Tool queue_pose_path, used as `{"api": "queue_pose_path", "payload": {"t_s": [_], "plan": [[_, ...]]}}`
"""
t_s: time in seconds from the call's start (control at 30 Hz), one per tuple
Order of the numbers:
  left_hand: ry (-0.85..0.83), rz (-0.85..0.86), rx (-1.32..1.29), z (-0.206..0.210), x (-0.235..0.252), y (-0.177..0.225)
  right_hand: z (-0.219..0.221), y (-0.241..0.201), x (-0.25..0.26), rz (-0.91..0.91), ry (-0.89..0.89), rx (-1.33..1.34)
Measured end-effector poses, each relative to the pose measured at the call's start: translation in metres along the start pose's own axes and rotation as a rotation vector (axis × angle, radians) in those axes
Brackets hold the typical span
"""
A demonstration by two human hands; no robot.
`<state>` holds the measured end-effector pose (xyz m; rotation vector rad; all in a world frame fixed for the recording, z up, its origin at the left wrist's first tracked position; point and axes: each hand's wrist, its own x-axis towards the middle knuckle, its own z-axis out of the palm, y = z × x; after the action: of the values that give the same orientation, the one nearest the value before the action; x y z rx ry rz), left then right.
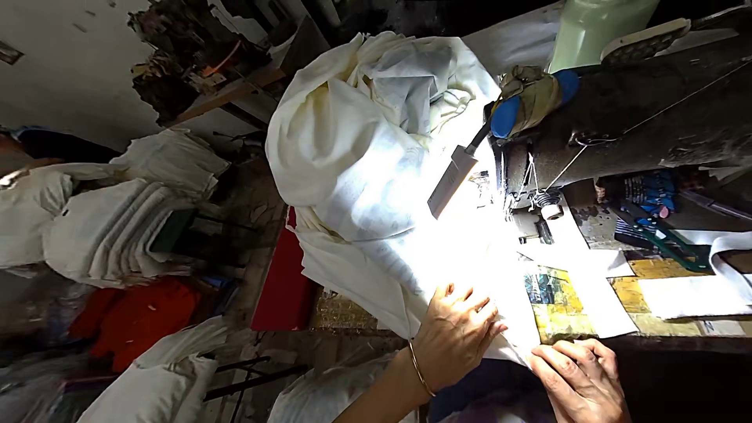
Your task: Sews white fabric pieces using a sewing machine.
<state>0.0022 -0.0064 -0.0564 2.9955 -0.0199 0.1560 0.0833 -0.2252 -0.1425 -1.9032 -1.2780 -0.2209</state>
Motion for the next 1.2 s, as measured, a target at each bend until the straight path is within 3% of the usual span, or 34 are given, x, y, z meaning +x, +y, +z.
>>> {"api": "queue_pose_path", "payload": {"t_s": [0.17, 0.3, 0.43, 0.6, 0.93, 1.07, 1.2], "plan": [[0.087, 0.057, -0.033, -0.002, 0.016, 0.012, -0.002, -0.005, 0.001, 0.007, -0.046, -0.028], [-0.017, 0.082, -0.116, 0.012, 0.023, 0.01, -0.005, -0.003, -0.001, 0.001, -0.048, -0.035], [0.038, 0.098, -0.078, 0.007, 0.036, 0.004, -0.003, -0.004, -0.001, 0.006, -0.02, -0.032], [0.015, 0.13, -0.226, 0.024, 0.049, -0.004, 0.0, -0.002, -0.004, -0.012, 0.004, -0.058], [0.007, 0.13, -0.055, 0.001, 0.096, 0.015, 0.002, 0.0, -0.001, -0.047, 0.07, -0.053], [0.079, 0.14, -0.323, 0.004, 0.087, 0.004, 0.004, -0.001, -0.004, -0.02, 0.075, -0.046], [-0.009, 0.167, -0.585, 0.01, 0.049, -0.004, 0.003, -0.004, -0.011, 0.038, 0.076, 0.007]]}}
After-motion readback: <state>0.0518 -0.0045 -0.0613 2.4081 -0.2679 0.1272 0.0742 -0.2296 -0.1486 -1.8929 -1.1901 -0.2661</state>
